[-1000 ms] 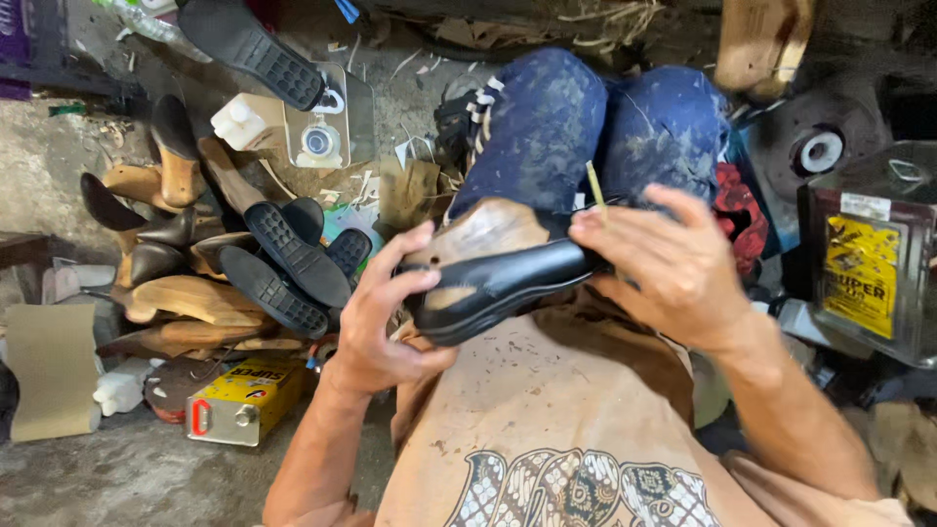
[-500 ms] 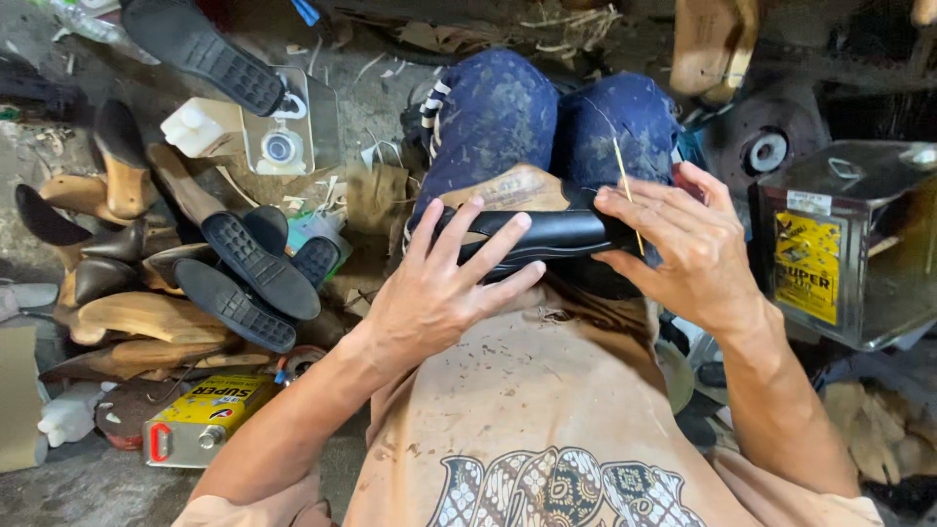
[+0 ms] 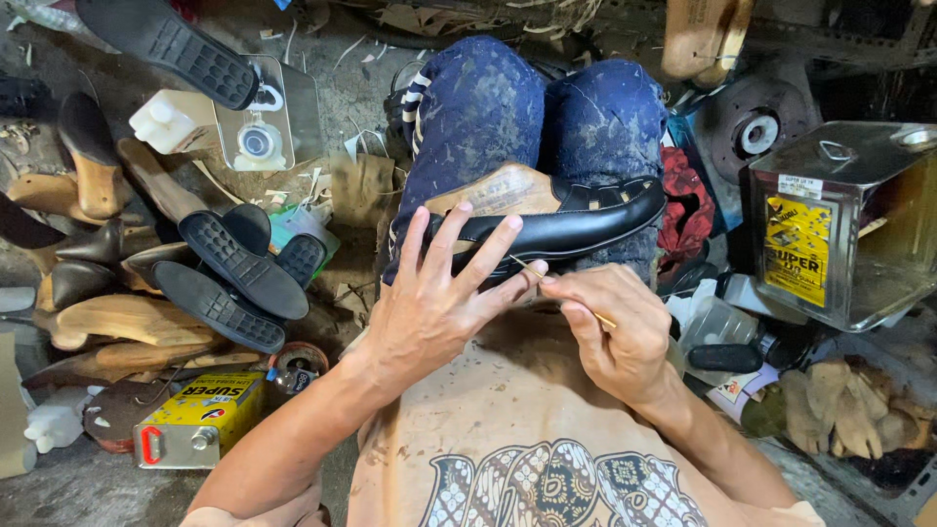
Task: The person sits on the floor and repairs a black shoe using a wooden stick to apply adhesive to the sole. They then use a hammer to tap the shoe and a knife to trim the edges of the sole.
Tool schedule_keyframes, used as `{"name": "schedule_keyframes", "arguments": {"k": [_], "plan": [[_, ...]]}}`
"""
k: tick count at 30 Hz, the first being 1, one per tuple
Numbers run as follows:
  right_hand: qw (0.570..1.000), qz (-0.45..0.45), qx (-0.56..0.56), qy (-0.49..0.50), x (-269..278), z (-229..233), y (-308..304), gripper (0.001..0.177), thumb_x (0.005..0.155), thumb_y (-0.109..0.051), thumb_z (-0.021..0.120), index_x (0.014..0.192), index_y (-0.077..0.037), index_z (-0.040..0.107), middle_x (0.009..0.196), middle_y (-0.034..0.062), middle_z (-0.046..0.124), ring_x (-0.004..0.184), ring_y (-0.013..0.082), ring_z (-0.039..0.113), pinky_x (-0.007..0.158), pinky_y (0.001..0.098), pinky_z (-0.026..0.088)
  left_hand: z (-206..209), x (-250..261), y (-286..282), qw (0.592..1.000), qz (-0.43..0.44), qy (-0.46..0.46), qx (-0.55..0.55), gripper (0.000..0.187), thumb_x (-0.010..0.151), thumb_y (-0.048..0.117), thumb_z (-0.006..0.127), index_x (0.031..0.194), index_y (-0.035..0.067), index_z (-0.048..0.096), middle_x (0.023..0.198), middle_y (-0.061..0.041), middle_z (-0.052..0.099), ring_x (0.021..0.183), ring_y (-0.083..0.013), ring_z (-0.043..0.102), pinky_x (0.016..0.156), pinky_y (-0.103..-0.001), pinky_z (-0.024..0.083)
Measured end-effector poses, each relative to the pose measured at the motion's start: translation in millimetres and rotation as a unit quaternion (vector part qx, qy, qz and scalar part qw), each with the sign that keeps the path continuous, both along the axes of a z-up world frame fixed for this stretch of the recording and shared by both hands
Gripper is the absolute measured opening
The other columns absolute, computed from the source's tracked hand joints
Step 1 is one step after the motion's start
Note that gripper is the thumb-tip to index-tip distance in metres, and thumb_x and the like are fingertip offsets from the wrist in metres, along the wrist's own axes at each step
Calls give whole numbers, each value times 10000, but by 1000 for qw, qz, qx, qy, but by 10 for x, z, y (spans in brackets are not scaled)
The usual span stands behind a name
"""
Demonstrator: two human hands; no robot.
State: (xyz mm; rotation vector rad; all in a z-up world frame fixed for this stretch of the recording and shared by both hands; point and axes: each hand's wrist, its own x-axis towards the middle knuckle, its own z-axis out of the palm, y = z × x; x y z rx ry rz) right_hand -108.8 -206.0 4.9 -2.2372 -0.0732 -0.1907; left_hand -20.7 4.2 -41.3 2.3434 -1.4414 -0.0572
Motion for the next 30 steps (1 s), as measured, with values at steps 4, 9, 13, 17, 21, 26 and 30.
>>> {"name": "schedule_keyframes", "arguments": {"k": [4,9,13,17,21,26,30], "plan": [[994,2,-99,-42,54,87,-36,271,1052,-144,472,980,3,688,918,125,747,768,266,716,719,384,503,17,7,0,1000,3,-3,12,551,1025,144,540,1529,359,485,1600,-93,399,1376,-482,485,1108,-701,389],[977,-33,-205,-56,-30,149,-173,283,1069,-149,459,956,0,672,896,103,734,724,266,679,705,403,443,58,-3,-23,1000,10,-10,22,547,1039,147,542,1540,352,459,1595,-102,405,1345,-477,508,1095,-700,403],[984,-16,-167,-65,7,124,-63,290,1051,-157,471,934,-14,694,893,107,752,752,243,714,705,391,491,71,-4,-33,999,0,-17,40,592,1000,162,568,1546,358,446,1602,-108,384,1332,-494,496,1076,-720,399],[979,-12,-190,-77,-40,91,-157,274,1053,-163,475,935,-37,688,894,92,755,732,225,696,691,380,466,68,1,-37,999,-3,-22,47,647,957,114,588,1544,351,452,1585,-137,393,1325,-511,493,1070,-723,398],[973,-57,-214,-70,-100,125,-304,255,1068,-108,473,955,2,673,902,111,748,731,261,684,719,413,473,100,-4,-47,998,0,-24,57,634,959,160,601,1539,365,451,1580,-125,388,1319,-505,487,1060,-725,405],[983,-16,-172,-65,-1,139,-122,240,1052,-144,469,979,-43,675,901,65,740,743,224,692,704,368,441,106,-6,-65,997,1,-22,67,681,915,113,602,1522,389,466,1595,-114,377,1326,-496,483,1062,-712,405],[982,-63,-167,-68,-89,82,-365,293,1054,-119,449,903,-29,683,876,90,749,752,237,714,719,412,480,99,-1,-49,997,0,-31,75,680,937,128,590,1542,393,432,1589,-121,383,1322,-496,491,1067,-713,404]]}}
